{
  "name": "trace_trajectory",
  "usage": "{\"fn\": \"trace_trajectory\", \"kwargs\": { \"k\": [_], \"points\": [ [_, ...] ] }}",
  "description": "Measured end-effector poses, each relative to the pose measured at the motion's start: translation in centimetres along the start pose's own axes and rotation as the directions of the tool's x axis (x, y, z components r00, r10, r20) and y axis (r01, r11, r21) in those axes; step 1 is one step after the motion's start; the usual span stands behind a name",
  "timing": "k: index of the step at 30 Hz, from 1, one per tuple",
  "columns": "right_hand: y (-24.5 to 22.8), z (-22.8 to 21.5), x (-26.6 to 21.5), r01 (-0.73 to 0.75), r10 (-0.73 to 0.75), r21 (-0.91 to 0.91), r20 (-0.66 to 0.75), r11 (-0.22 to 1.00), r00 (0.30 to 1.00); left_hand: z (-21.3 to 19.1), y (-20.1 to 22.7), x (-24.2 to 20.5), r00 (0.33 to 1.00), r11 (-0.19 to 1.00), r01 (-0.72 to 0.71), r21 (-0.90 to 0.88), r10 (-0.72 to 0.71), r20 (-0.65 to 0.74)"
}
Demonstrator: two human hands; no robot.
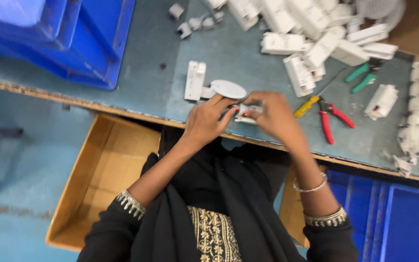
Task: The person assembles white plastic electrical components on a workbench. They use a screwdriver to tighten screws, attach small parts, and place finished units into a blue bin. Tools and parts are visible on the table throughout.
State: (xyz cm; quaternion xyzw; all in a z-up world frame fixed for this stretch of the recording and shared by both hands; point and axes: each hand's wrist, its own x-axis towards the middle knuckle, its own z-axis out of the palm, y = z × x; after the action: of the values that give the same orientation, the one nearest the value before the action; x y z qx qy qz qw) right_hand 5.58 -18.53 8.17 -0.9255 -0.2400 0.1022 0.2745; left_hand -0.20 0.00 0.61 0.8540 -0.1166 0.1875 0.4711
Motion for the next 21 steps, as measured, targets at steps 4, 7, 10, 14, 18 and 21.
{"fn": "trace_trajectory", "kwargs": {
  "k": [4,7,10,14,18,21],
  "points": [
    [-0.4,3.2,-3.6,0.240,-0.275,-0.143,-0.333,0.960,0.902,-0.3,0.3,0.1,0.998,0.994,-0.059,0.091,0.056,0.031],
    [-0.4,5.2,-5.0,0.255,-0.347,-0.263,-0.413,0.931,0.842,-0.4,-0.1,0.1,0.987,0.986,-0.152,0.065,0.148,0.054],
    [-0.2,5.9,-5.5,0.227,-0.326,-0.257,-0.468,0.939,0.821,0.0,-0.5,0.1,0.928,0.986,0.164,0.026,-0.163,0.335],
    [0.5,5.5,-5.6,0.172,-0.215,-0.134,-0.465,0.976,0.859,0.5,-1.1,0.4,0.963,0.995,-0.102,-0.004,0.100,0.249],
    [1.6,4.7,-5.8,0.228,-0.240,-0.077,-0.383,0.971,0.892,0.9,-1.3,0.1,0.967,0.997,-0.077,0.012,0.072,0.243],
    [1.7,5.7,-5.5,0.168,-0.207,-0.127,-0.443,0.978,0.872,1.5,-1.4,0.0,0.976,0.997,-0.073,0.032,0.065,0.210]
  ]
}}
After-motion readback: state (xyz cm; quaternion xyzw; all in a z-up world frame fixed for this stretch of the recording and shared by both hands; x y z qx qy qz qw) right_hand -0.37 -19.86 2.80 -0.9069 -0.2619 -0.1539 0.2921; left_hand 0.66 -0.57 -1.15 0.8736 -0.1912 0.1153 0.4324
